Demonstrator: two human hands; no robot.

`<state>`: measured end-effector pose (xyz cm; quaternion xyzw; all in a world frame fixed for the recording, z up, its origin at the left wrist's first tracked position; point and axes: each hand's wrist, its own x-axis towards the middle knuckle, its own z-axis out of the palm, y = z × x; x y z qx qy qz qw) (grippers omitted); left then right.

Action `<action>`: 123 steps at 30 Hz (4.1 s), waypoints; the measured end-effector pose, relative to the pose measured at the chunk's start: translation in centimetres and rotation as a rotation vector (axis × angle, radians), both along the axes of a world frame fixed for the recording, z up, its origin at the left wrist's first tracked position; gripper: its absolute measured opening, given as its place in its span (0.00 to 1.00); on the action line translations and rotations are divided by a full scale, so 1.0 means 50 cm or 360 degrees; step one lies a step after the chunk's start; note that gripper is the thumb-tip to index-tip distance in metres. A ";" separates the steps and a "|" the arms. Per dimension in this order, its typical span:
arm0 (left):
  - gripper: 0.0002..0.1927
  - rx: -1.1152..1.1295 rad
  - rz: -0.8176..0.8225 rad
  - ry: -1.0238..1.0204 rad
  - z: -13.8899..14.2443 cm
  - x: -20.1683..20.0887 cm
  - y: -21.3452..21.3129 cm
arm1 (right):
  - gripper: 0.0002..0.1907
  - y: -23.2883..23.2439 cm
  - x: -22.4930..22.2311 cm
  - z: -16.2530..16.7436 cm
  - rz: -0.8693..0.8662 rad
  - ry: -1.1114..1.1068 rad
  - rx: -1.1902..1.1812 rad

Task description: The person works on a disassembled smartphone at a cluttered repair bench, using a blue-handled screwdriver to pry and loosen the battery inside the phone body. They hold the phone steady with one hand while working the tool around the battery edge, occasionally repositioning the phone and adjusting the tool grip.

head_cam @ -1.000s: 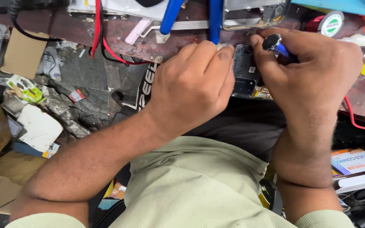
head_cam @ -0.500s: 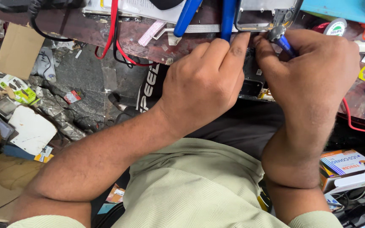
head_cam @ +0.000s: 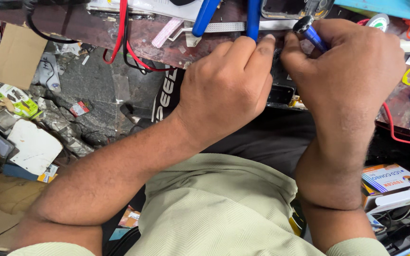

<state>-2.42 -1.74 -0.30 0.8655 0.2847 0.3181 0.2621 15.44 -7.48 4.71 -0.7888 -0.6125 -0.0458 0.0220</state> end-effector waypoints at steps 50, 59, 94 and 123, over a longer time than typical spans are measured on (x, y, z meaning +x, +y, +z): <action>0.11 0.0214 0.0014 0.0032 -0.005 -0.009 0.020 | 0.09 -0.042 0.000 0.043 -0.0402 0.1443 -0.0008; 0.11 0.0211 -0.0035 0.0051 0.008 -0.005 0.023 | 0.15 -0.128 -0.010 0.013 -0.0235 0.1673 0.0835; 0.14 -0.0165 -0.0067 -0.0010 0.001 0.005 0.010 | 0.17 -0.122 -0.024 -0.068 0.0103 0.1090 0.0880; 0.15 -0.0124 -0.0075 0.0005 0.004 0.006 0.010 | 0.10 -0.118 -0.032 -0.062 -0.0120 0.1463 0.1086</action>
